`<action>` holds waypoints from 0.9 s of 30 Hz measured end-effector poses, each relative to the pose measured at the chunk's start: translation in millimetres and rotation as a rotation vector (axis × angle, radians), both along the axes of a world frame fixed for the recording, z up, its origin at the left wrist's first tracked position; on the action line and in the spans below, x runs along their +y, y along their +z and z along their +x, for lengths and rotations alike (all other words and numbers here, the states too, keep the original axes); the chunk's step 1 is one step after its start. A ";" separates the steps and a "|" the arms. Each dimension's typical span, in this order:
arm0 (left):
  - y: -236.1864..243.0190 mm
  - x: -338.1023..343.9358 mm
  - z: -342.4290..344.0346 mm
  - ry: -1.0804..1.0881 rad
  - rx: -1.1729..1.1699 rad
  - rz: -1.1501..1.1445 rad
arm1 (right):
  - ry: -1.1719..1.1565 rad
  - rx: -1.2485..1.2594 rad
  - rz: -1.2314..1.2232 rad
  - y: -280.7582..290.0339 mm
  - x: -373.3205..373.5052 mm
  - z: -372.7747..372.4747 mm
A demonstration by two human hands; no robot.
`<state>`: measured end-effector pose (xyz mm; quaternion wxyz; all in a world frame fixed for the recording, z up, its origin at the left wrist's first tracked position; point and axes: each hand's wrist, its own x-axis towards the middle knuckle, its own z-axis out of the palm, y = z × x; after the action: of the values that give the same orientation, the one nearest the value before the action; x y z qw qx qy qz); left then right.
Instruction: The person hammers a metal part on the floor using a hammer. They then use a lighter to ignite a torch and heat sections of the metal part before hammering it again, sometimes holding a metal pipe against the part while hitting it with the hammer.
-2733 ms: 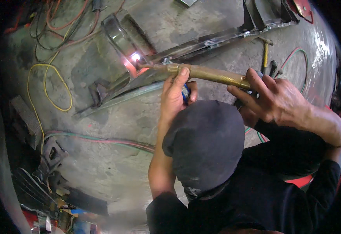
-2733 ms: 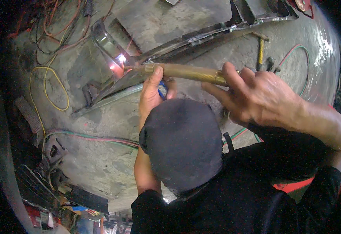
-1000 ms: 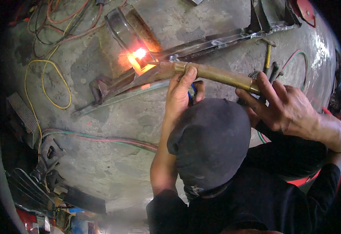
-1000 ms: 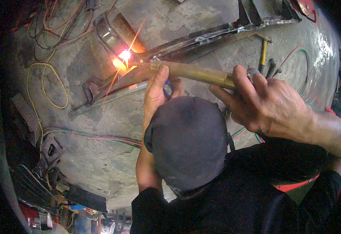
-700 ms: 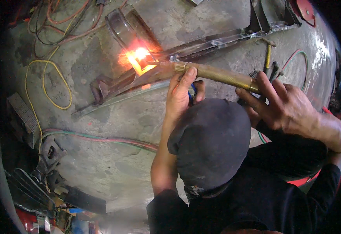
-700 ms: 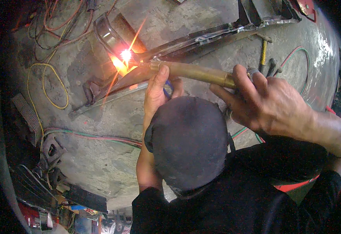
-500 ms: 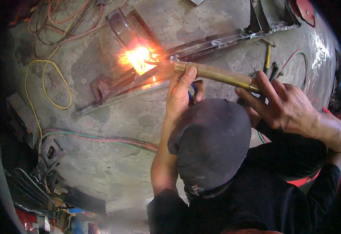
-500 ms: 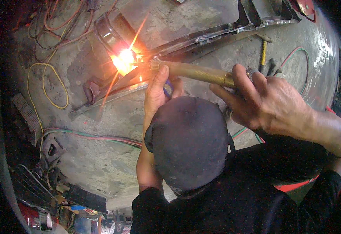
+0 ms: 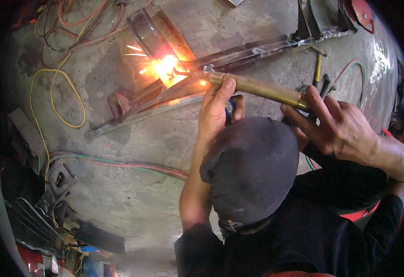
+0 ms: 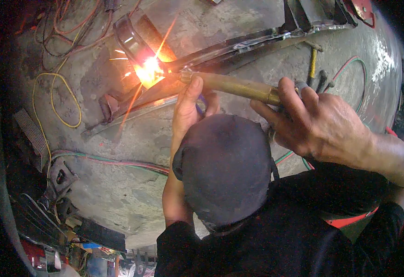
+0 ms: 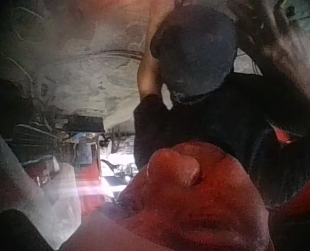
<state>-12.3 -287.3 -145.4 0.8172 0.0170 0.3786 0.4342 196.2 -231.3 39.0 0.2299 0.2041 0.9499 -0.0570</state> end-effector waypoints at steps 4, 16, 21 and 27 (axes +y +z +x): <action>-4.5 -0.3 -2.9 -0.026 -0.038 -0.005 | 0.037 -0.004 0.025 0.7 0.9 -0.4; -1.4 2.6 -1.9 0.027 -0.007 0.025 | 0.017 0.026 0.014 -2.8 2.4 -0.8; -2.1 2.9 -3.2 -0.015 -0.015 0.032 | -0.026 -0.035 -0.034 1.4 3.6 -3.7; -0.4 3.2 -1.6 -0.008 0.053 0.031 | -0.069 -0.061 -0.089 1.9 7.4 -5.9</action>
<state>-13.9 -284.1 -145.8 0.8083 0.0428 0.3933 0.4361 190.3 -223.9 40.9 0.2656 0.2281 0.9313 -0.1005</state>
